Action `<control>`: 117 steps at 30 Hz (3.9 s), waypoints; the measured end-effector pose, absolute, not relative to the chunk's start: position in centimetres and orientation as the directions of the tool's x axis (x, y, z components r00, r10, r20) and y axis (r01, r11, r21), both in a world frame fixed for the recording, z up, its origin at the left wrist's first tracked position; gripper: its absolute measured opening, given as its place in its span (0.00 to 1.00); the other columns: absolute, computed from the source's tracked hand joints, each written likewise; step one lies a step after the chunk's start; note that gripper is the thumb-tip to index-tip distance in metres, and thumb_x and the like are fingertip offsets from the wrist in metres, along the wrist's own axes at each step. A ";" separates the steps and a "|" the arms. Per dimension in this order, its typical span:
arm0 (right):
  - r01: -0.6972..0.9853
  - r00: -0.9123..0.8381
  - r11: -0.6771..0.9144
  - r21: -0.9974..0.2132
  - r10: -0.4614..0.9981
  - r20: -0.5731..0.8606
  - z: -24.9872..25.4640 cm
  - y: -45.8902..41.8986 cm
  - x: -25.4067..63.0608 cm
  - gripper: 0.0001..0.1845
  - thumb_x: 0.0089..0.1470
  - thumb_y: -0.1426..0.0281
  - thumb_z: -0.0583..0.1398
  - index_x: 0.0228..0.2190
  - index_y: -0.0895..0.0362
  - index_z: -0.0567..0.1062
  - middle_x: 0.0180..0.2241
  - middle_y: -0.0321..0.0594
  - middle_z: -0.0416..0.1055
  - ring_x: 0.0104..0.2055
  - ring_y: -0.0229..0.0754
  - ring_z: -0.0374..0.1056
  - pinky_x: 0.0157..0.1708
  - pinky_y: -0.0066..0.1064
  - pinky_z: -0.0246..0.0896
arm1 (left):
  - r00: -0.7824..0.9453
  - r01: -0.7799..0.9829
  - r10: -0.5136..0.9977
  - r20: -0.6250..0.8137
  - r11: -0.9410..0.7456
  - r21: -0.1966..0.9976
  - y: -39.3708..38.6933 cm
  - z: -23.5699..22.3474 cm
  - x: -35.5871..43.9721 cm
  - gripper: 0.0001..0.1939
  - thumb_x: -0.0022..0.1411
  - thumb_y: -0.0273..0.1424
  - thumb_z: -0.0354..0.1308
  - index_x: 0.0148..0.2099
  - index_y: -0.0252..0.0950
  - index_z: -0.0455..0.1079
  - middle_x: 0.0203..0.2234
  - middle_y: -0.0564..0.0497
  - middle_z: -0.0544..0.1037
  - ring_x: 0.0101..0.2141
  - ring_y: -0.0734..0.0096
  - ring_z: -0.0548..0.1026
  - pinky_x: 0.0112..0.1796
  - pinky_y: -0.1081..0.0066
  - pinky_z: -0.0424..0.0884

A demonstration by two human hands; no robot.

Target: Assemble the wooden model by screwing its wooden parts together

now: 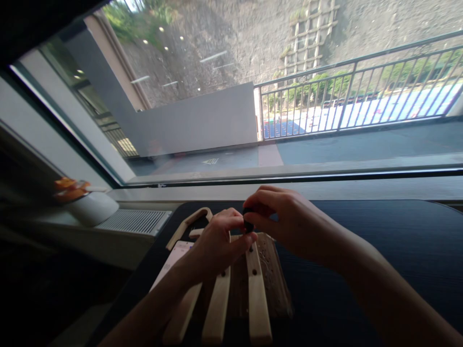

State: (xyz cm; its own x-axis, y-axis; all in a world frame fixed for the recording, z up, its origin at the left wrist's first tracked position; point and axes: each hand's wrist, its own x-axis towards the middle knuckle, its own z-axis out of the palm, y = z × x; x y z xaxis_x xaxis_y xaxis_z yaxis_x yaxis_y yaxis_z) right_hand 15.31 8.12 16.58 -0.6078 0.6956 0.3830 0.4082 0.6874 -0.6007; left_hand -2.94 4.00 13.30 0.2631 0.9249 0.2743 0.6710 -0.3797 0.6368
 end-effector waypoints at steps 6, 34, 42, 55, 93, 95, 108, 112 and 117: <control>0.497 -0.557 0.680 -0.539 0.726 0.403 16.1 7.8 14.4 0.03 0.53 0.68 0.58 0.29 0.54 0.70 0.27 0.34 0.70 0.28 0.36 0.65 0.26 0.27 0.60 | 0.294 0.666 0.916 0.272 -0.400 0.629 4.0 13.6 -2.8 0.05 0.58 0.31 0.58 0.30 0.38 0.73 0.30 0.53 0.71 0.36 0.67 0.69 0.42 0.66 0.63; 0.420 -0.658 0.727 -0.543 0.657 0.369 16.7 7.5 14.3 0.10 0.57 0.67 0.55 0.38 0.53 0.75 0.31 0.35 0.74 0.29 0.36 0.67 0.28 0.26 0.60 | 0.307 0.639 0.900 0.308 -0.435 0.634 4.2 13.2 -2.8 0.05 0.59 0.30 0.57 0.31 0.38 0.73 0.32 0.52 0.73 0.38 0.66 0.69 0.44 0.64 0.62; 0.375 -0.686 0.689 -0.620 0.656 0.314 16.6 7.9 14.9 0.10 0.57 0.67 0.55 0.38 0.51 0.75 0.33 0.34 0.75 0.31 0.36 0.69 0.30 0.26 0.62 | 0.314 0.656 0.904 0.292 -0.428 0.622 4.1 13.1 -3.0 0.07 0.60 0.33 0.57 0.31 0.39 0.73 0.32 0.52 0.73 0.38 0.67 0.69 0.43 0.64 0.63; 0.462 -0.620 0.695 -0.550 0.697 0.360 16.8 7.4 14.1 0.12 0.56 0.61 0.57 0.35 0.54 0.76 0.26 0.35 0.73 0.26 0.35 0.65 0.24 0.25 0.57 | 0.290 0.655 0.909 0.298 -0.416 0.631 4.2 13.1 -2.9 0.05 0.57 0.29 0.57 0.30 0.38 0.73 0.31 0.53 0.72 0.37 0.66 0.69 0.44 0.64 0.63; 0.482 -0.618 0.630 -0.609 0.737 0.273 16.3 7.9 14.7 0.11 0.54 0.59 0.59 0.32 0.54 0.74 0.23 0.32 0.70 0.24 0.35 0.62 0.23 0.26 0.57 | 0.312 0.665 0.913 0.263 -0.407 0.626 4.0 13.3 -3.0 0.04 0.59 0.32 0.58 0.34 0.41 0.75 0.33 0.53 0.72 0.38 0.67 0.69 0.43 0.66 0.63; 0.502 -0.603 0.629 -0.594 0.747 0.281 16.3 7.8 14.6 0.12 0.53 0.59 0.60 0.31 0.54 0.74 0.22 0.32 0.69 0.23 0.35 0.62 0.22 0.26 0.56 | 0.310 0.660 0.912 0.268 -0.410 0.629 4.0 13.3 -3.0 0.04 0.59 0.32 0.58 0.34 0.41 0.75 0.33 0.53 0.72 0.39 0.66 0.69 0.43 0.65 0.63; 0.401 -0.665 0.645 -0.651 0.694 0.278 16.1 8.1 14.6 0.13 0.59 0.61 0.54 0.37 0.54 0.75 0.30 0.39 0.75 0.30 0.39 0.69 0.29 0.28 0.64 | 0.291 0.681 0.913 0.288 -0.408 0.607 4.0 13.1 -3.1 0.05 0.58 0.33 0.59 0.31 0.40 0.72 0.31 0.54 0.71 0.38 0.67 0.68 0.41 0.66 0.63; 0.466 -0.629 0.655 -0.596 0.718 0.298 15.7 8.1 14.3 0.13 0.55 0.59 0.58 0.32 0.55 0.74 0.25 0.36 0.73 0.25 0.36 0.66 0.23 0.26 0.60 | 0.302 0.673 0.909 0.287 -0.417 0.611 4.0 13.1 -3.1 0.04 0.58 0.32 0.59 0.31 0.40 0.72 0.31 0.54 0.70 0.38 0.67 0.68 0.40 0.67 0.63; 0.419 -0.634 0.645 -0.640 0.712 0.303 15.8 7.9 13.9 0.12 0.56 0.62 0.57 0.39 0.53 0.75 0.28 0.36 0.75 0.27 0.38 0.68 0.26 0.27 0.63 | 0.303 0.662 0.906 0.295 -0.422 0.620 4.1 13.1 -3.2 0.03 0.58 0.31 0.58 0.32 0.40 0.73 0.31 0.53 0.72 0.37 0.67 0.69 0.41 0.66 0.64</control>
State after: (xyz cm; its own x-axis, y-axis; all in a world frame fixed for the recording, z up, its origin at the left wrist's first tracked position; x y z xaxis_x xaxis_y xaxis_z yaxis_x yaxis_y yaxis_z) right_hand 13.94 7.91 15.85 -0.6335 0.7120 0.3027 0.4187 0.6445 -0.6397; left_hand -3.22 4.10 13.06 0.3026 0.9064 0.2947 0.6616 -0.4223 0.6197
